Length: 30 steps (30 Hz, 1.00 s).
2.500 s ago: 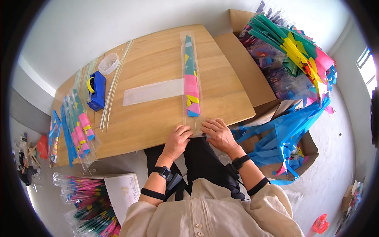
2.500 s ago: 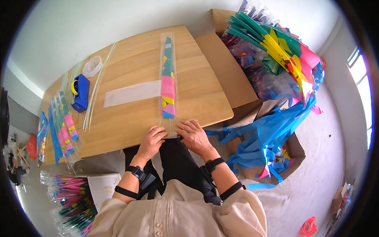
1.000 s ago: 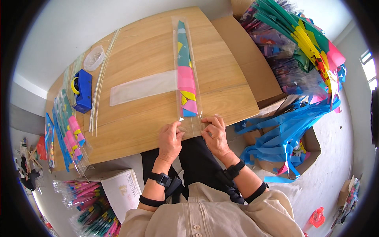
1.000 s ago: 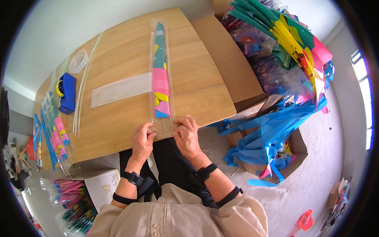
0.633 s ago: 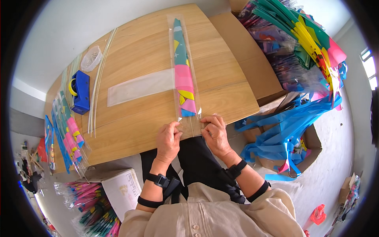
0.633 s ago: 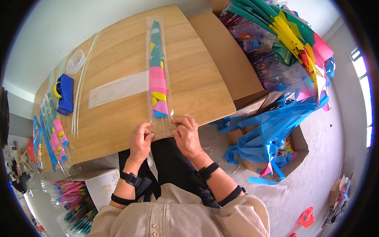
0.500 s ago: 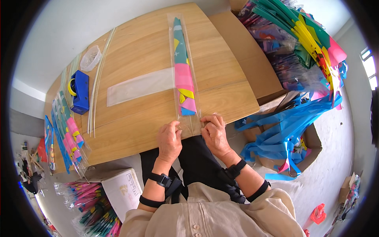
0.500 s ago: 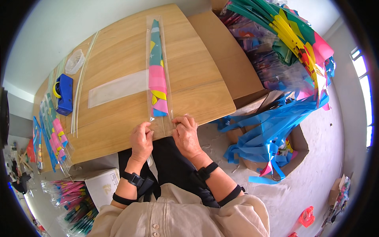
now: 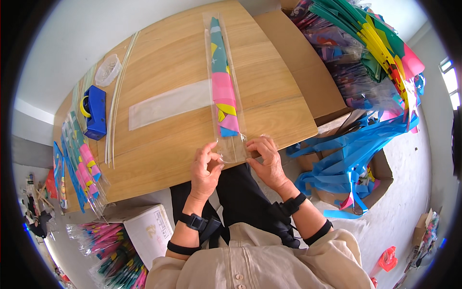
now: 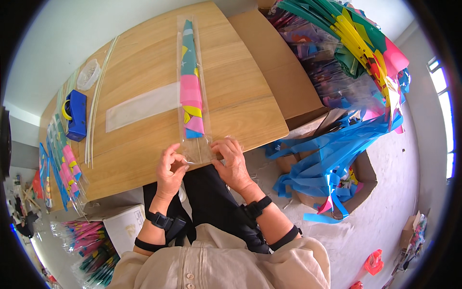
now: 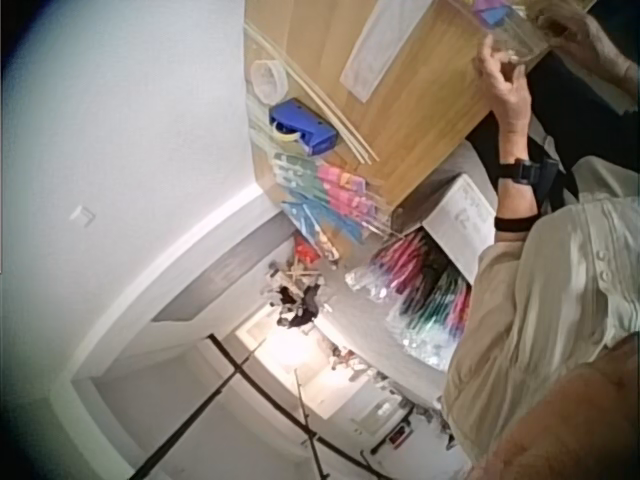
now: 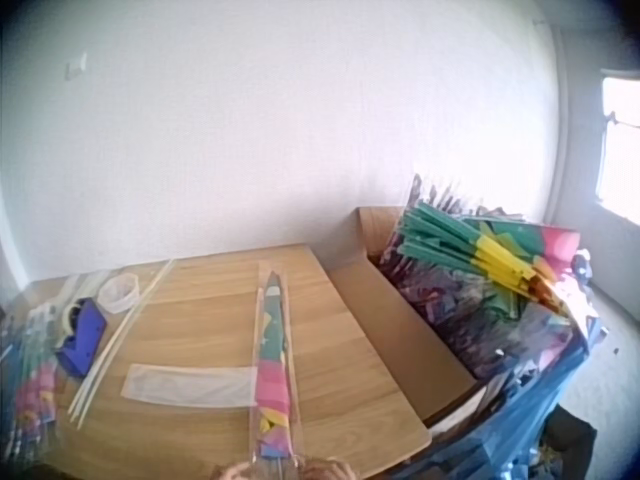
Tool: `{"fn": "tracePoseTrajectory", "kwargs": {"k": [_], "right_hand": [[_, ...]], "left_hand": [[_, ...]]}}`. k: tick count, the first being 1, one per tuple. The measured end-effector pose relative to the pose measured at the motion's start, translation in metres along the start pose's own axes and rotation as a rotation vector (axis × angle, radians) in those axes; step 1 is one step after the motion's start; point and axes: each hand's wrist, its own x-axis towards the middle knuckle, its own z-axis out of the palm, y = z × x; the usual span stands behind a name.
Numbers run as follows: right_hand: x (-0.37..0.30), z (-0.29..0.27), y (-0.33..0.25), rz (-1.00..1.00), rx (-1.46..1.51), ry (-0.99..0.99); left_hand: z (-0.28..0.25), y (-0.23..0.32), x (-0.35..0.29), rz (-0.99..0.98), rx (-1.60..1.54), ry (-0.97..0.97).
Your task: Assembling and packaging children's kites.
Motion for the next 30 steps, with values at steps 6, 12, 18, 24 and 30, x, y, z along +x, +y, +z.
{"fn": "tracePoseTrajectory", "kwargs": {"k": [6,12,18,24,30], "right_hand": [[0.005,0.008,0.004,0.141,-0.068,-0.009],[0.004,0.012,0.003,0.029,-0.205,0.075],[0.002,0.015,0.009,-0.052,-0.148,0.084],[0.006,0.006,0.009,-0.004,-0.09,0.004],[0.005,0.012,0.007,-0.007,-0.172,0.081]], "left_hand": [[0.01,-0.002,0.002,-0.04,0.01,0.061],[0.016,-0.001,0.007,0.049,0.328,0.084],[0.017,-0.003,0.002,0.184,0.331,0.129],[0.014,0.007,0.004,0.055,0.257,0.086],[0.016,0.006,0.009,0.189,0.516,0.079]]}}
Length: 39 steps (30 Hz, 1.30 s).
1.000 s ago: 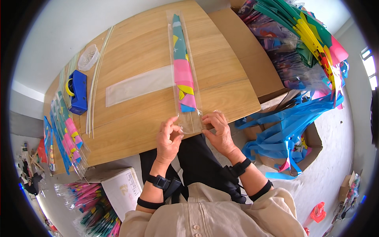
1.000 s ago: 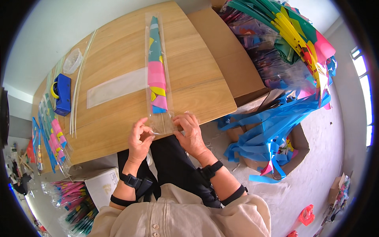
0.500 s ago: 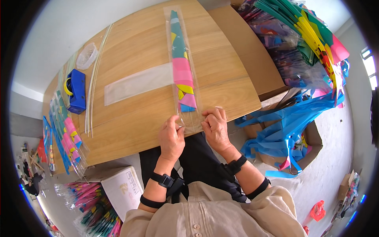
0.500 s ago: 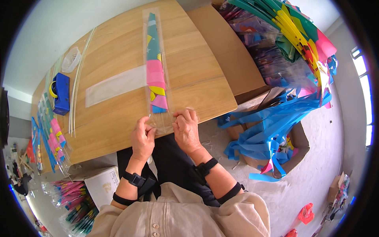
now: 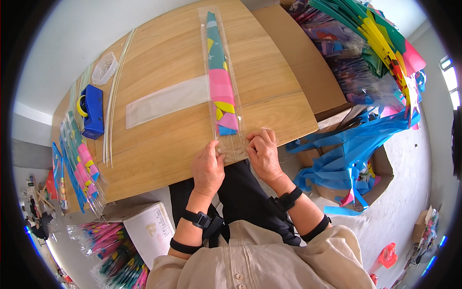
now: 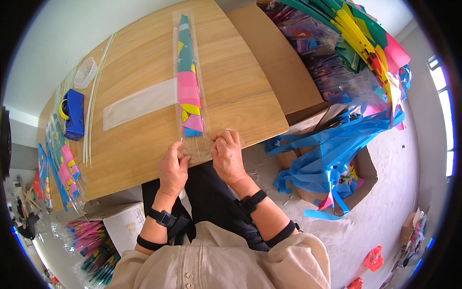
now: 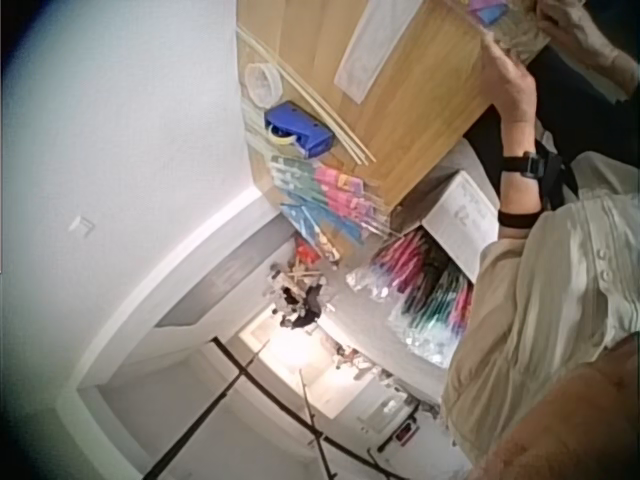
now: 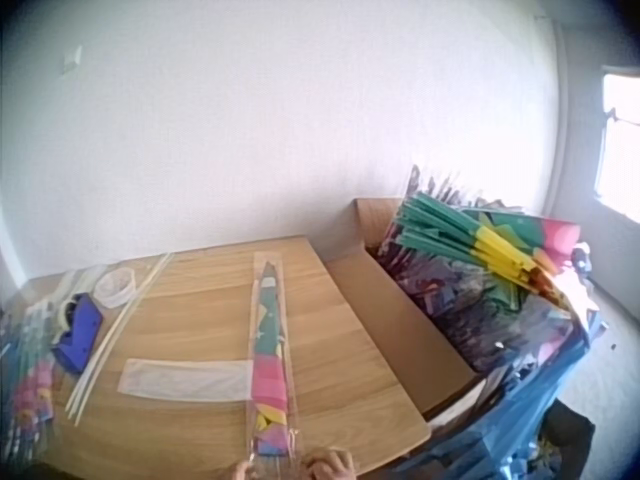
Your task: Assembling and packaging children's kites.
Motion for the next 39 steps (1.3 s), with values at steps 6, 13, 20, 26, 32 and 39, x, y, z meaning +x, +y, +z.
{"fn": "tracePoseTrajectory", "kwargs": {"k": [6,13,20,26,32,39], "right_hand": [[-0.001,-0.013,0.01,0.049,0.037,-0.031],[-0.005,-0.031,-0.024,-0.301,-0.293,-0.436],[-0.015,-0.03,-0.019,-0.334,-0.515,-0.623],[-0.018,-0.051,-0.011,-0.262,-0.531,-0.59],[-0.013,-0.032,-0.012,-0.18,-0.314,-0.438],[-0.01,-0.036,-0.013,-0.166,-0.208,-0.435]], "left_hand": [[-0.013,0.008,-0.003,-0.333,0.032,-0.091],[-0.028,0.02,-0.014,0.213,0.302,-0.124],[-0.022,0.013,-0.019,0.141,0.343,-0.433],[-0.033,-0.004,-0.022,0.033,0.332,-0.328],[-0.014,-0.007,0.026,-0.275,0.016,0.0],[0.021,-0.004,0.072,-0.423,-0.027,-0.003]]}}
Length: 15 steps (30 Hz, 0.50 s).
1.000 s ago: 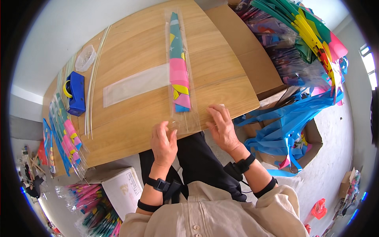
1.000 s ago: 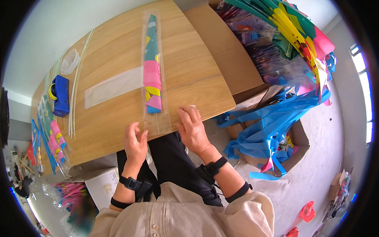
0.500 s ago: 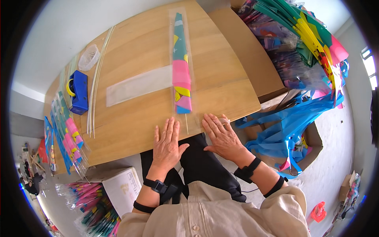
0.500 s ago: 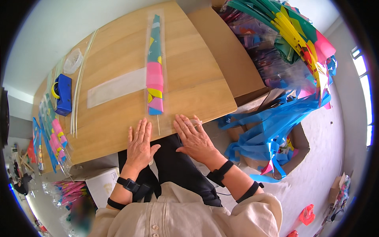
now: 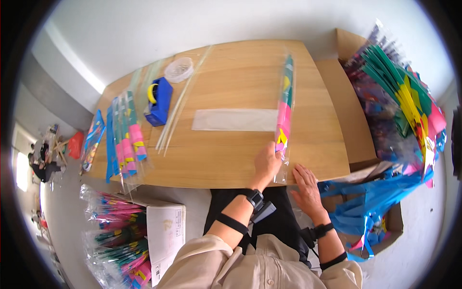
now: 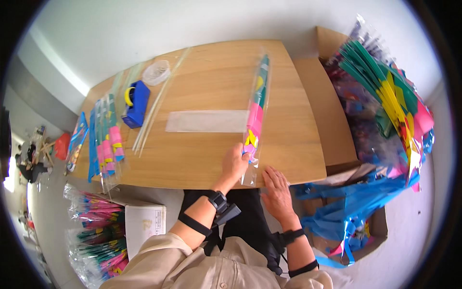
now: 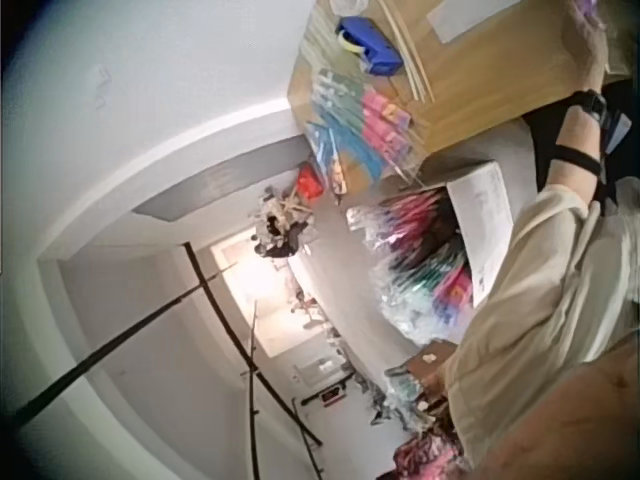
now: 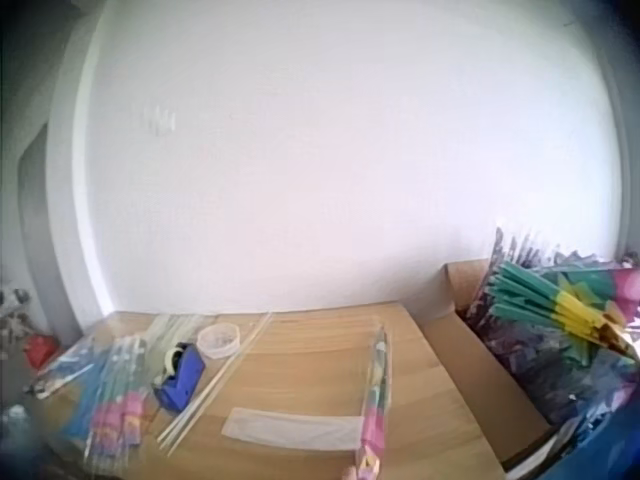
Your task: Assembling and packaging children's kites.
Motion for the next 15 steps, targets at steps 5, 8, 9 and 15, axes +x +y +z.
{"fn": "tracePoseTrajectory", "kwargs": {"k": [5,8,9,15], "right_hand": [[-0.009,-0.012,-0.001,0.015,0.015,0.008],[-0.019,-0.016,0.009,0.07,0.165,0.129],[-0.024,-0.017,0.015,0.092,0.231,0.178],[-0.056,-0.028,0.037,0.71,0.949,0.142]], "left_hand": [[-0.072,-0.049,-0.026,0.051,-0.4,0.386],[-0.148,-0.093,-0.024,0.053,-0.577,0.556],[-0.18,-0.119,-0.024,0.049,-0.283,0.613],[-0.331,-0.297,-0.041,-0.087,0.229,0.847]]}}
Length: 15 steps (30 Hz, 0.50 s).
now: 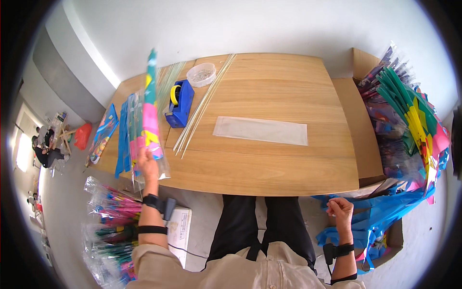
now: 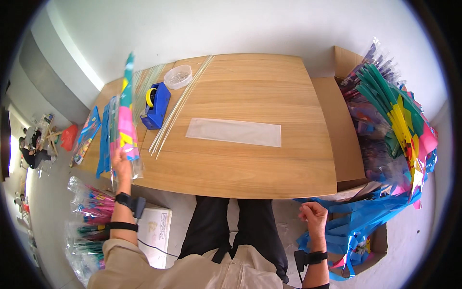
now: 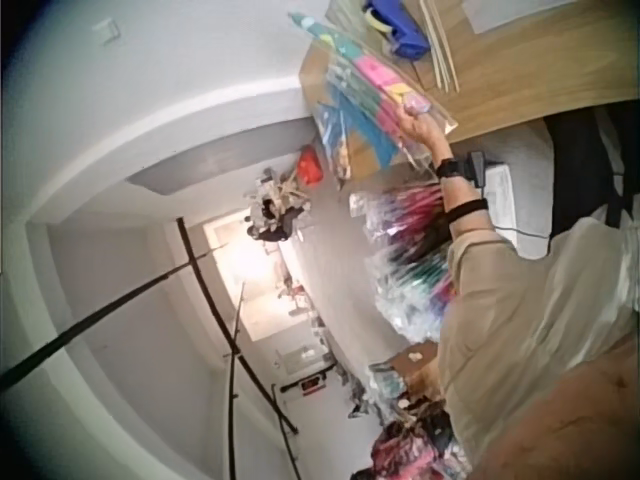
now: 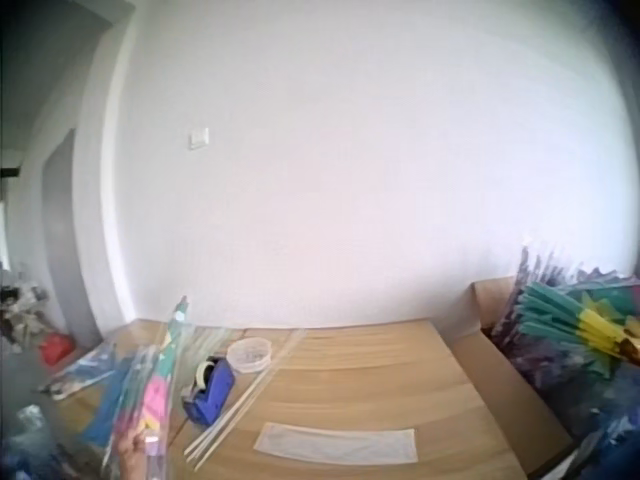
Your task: Assembling and packaging children's kites.
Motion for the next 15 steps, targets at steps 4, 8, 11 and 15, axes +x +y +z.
{"fn": "tracePoseTrajectory", "kwargs": {"k": [4,8,11,15], "right_hand": [[-0.014,-0.027,0.022,0.142,0.193,0.055],[-0.038,-0.046,0.042,-0.012,-0.266,0.254],[-0.038,-0.05,0.019,-0.053,-0.85,0.288],[-0.011,-0.07,-0.03,-0.532,-0.617,0.477]], "left_hand": [[-0.016,-0.044,0.026,-0.054,0.38,-0.007],[-0.007,-0.01,0.028,0.142,0.453,0.201],[0.04,0.004,-0.01,0.119,0.039,-0.173],[0.078,0.093,-0.081,0.227,-0.21,-0.514]]}}
